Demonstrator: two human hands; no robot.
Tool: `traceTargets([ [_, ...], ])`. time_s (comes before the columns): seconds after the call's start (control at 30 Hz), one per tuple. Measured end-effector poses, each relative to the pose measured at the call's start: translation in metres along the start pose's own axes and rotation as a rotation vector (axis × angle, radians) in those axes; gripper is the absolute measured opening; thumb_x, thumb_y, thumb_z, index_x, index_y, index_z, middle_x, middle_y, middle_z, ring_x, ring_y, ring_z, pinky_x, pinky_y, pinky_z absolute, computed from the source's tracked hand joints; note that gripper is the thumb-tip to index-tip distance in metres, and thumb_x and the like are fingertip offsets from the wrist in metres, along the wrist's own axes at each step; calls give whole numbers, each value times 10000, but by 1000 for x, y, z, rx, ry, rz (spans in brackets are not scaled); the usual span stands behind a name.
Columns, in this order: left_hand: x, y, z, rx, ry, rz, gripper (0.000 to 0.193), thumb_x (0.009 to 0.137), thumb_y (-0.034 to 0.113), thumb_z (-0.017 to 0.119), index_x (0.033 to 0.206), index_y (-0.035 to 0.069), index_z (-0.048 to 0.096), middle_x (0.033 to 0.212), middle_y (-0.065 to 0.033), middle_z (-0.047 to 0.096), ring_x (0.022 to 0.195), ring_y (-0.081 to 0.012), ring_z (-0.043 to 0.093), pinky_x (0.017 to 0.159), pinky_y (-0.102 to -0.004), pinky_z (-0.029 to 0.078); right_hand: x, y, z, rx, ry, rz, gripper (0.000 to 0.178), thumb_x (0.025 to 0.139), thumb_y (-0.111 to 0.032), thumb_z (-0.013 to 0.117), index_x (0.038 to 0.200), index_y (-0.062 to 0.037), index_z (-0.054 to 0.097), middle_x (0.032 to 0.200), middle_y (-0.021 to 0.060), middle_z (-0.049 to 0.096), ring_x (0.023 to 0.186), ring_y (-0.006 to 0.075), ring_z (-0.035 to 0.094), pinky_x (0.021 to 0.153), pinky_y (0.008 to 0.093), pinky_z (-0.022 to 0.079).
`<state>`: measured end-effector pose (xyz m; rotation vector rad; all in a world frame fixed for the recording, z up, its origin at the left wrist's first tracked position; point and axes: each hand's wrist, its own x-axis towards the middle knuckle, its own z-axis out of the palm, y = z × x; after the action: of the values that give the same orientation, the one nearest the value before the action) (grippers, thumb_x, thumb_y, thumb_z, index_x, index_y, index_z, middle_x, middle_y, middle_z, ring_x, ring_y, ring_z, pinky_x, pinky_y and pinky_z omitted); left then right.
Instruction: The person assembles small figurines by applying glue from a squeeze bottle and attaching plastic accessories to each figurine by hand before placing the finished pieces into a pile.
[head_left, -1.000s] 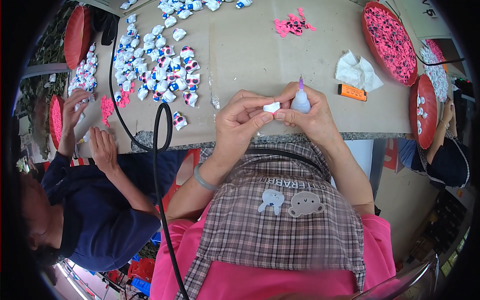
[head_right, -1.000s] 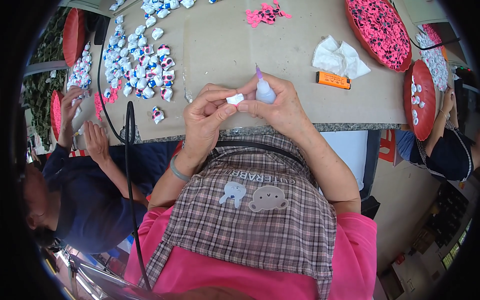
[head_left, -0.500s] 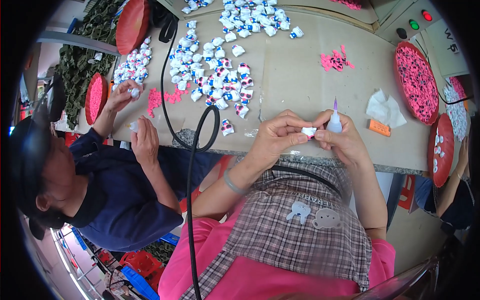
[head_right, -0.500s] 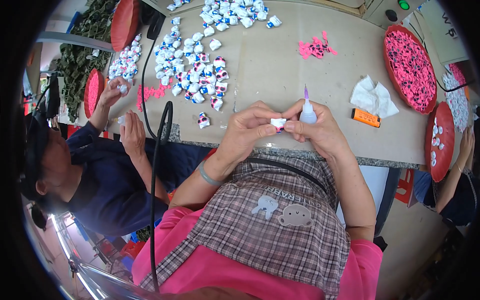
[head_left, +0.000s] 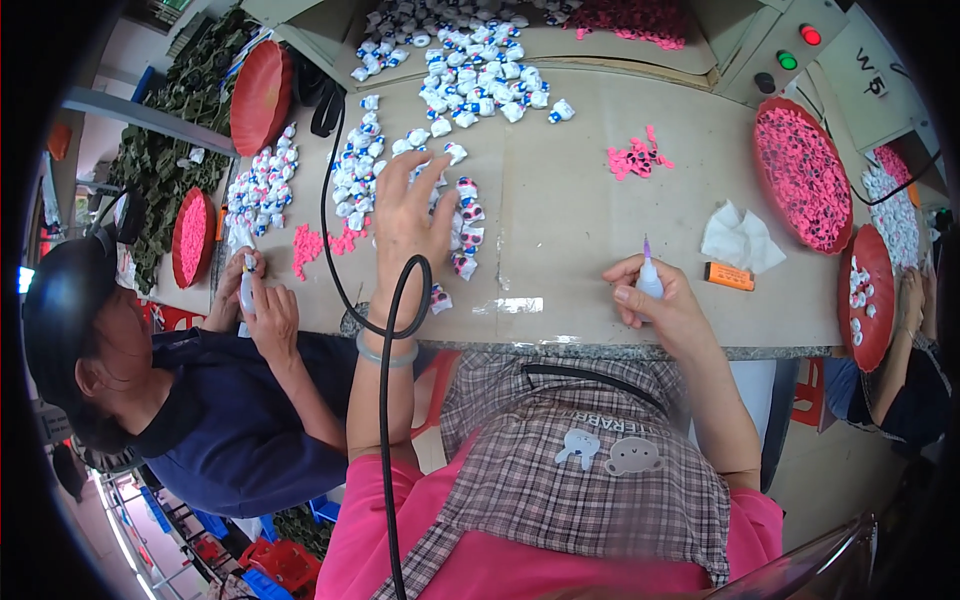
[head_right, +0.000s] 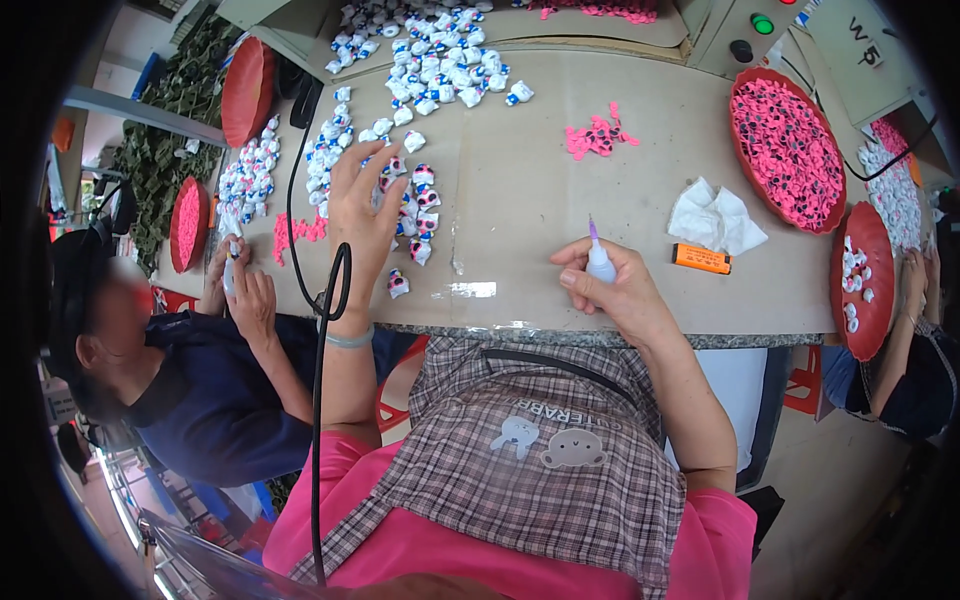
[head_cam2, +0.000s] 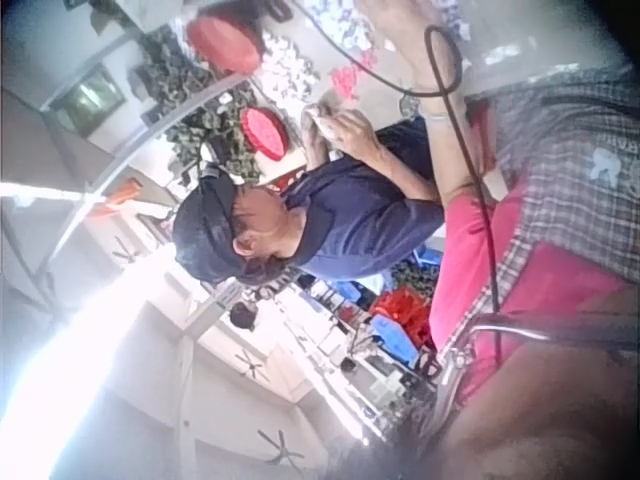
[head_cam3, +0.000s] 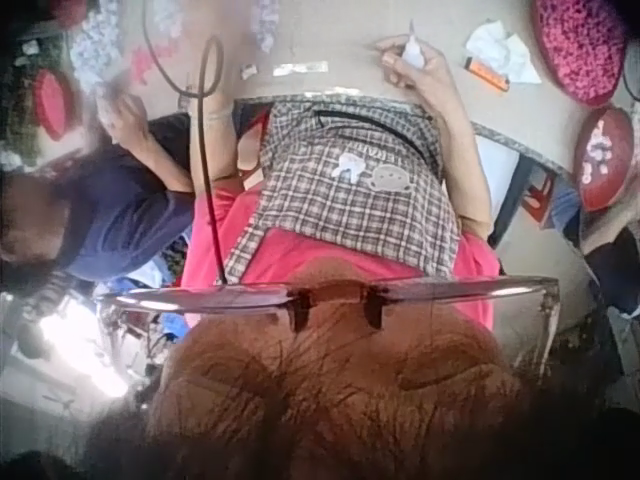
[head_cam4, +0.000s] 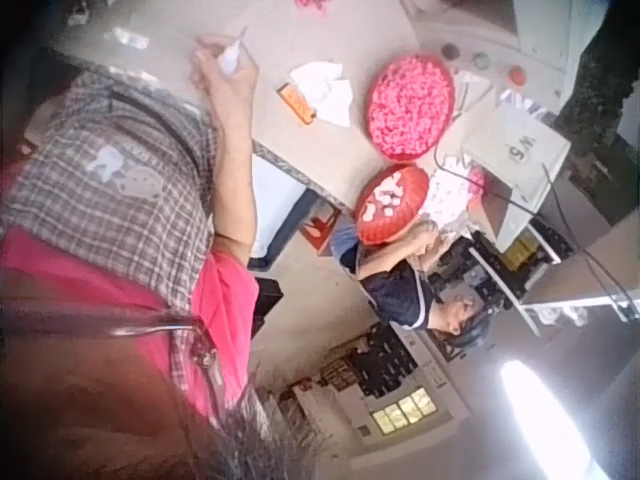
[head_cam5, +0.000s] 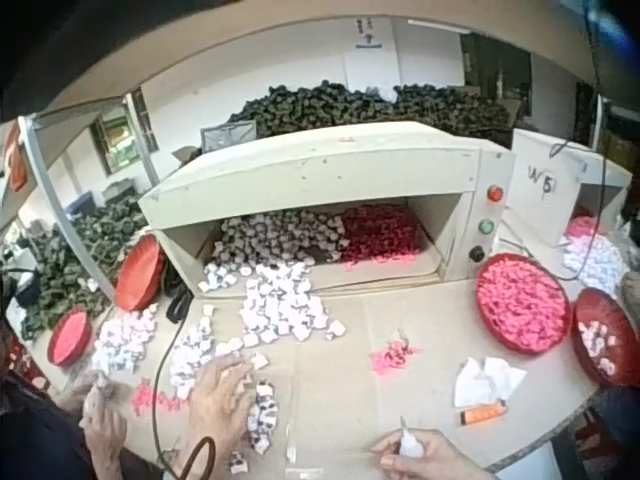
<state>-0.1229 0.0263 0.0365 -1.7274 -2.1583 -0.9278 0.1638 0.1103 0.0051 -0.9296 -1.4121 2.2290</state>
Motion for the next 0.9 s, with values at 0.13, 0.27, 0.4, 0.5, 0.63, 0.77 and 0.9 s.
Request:
traceTargets([
  [0.13, 41, 27, 47, -192, -44, 119, 324, 764, 29, 664, 1086, 46, 637, 1110, -130, 597, 1037, -315, 543, 886, -391, 442, 1, -3, 1, -7, 5, 10, 177, 849, -80, 650, 1008, -11, 614, 718, -4, 550, 580, 73, 511, 493, 205, 375],
  [0.27, 76, 35, 105, -179, -51, 162, 287, 746, 27, 653, 1033, 40, 649, 1067, -137, 607, 991, -315, 541, 867, -406, 462, -3, -2, 1, 2, -5, 22, 180, 847, -75, 653, 1011, -12, 617, 713, -6, 548, 587, 71, 508, 502, 206, 378],
  [0.4, 84, 38, 131, 29, -144, 176, 236, 748, 33, 616, 980, 42, 660, 962, -162, 634, 902, -314, 577, 789, -402, 495, -7, -2, 0, 2, 5, 32, 167, 848, -70, 651, 1003, -13, 623, 706, -8, 545, 589, 70, 504, 504, 205, 375],
  [0.5, 81, 49, 125, 71, -303, 134, 221, 765, 42, 618, 984, 35, 647, 954, -145, 649, 868, -294, 613, 774, -377, 509, -8, -1, -5, 8, -24, 37, 238, 841, -92, 662, 1059, -17, 602, 746, -3, 546, 605, 68, 507, 502, 200, 370],
  [0.63, 60, 67, 89, -657, -496, -248, 224, 862, 82, 575, 1072, 14, 612, 1010, -130, 671, 848, -212, 659, 751, -315, 527, -13, -13, -6, 38, 14, -43, 287, 858, -125, 624, 1111, -35, 525, 822, 19, 545, 626, 82, 509, 517, 205, 372],
  [0.77, 19, 85, 44, -1532, -646, -643, 254, 912, 90, 532, 1146, 10, 587, 1096, -165, 647, 961, -194, 641, 819, -302, 516, -18, -14, -17, 99, 57, -164, 218, 904, -93, 500, 1105, -86, 415, 872, 30, 530, 673, 78, 483, 586, 209, 383],
  [0.9, -18, 92, 31, -1866, -644, -781, 335, 936, 74, 509, 1255, -28, 510, 1171, -185, 607, 1006, -205, 629, 860, -299, 513, -23, -19, -19, -46, 60, -266, 208, 901, -70, 510, 1098, -70, 442, 903, 53, 522, 695, 88, 503, 580, 211, 392],
])
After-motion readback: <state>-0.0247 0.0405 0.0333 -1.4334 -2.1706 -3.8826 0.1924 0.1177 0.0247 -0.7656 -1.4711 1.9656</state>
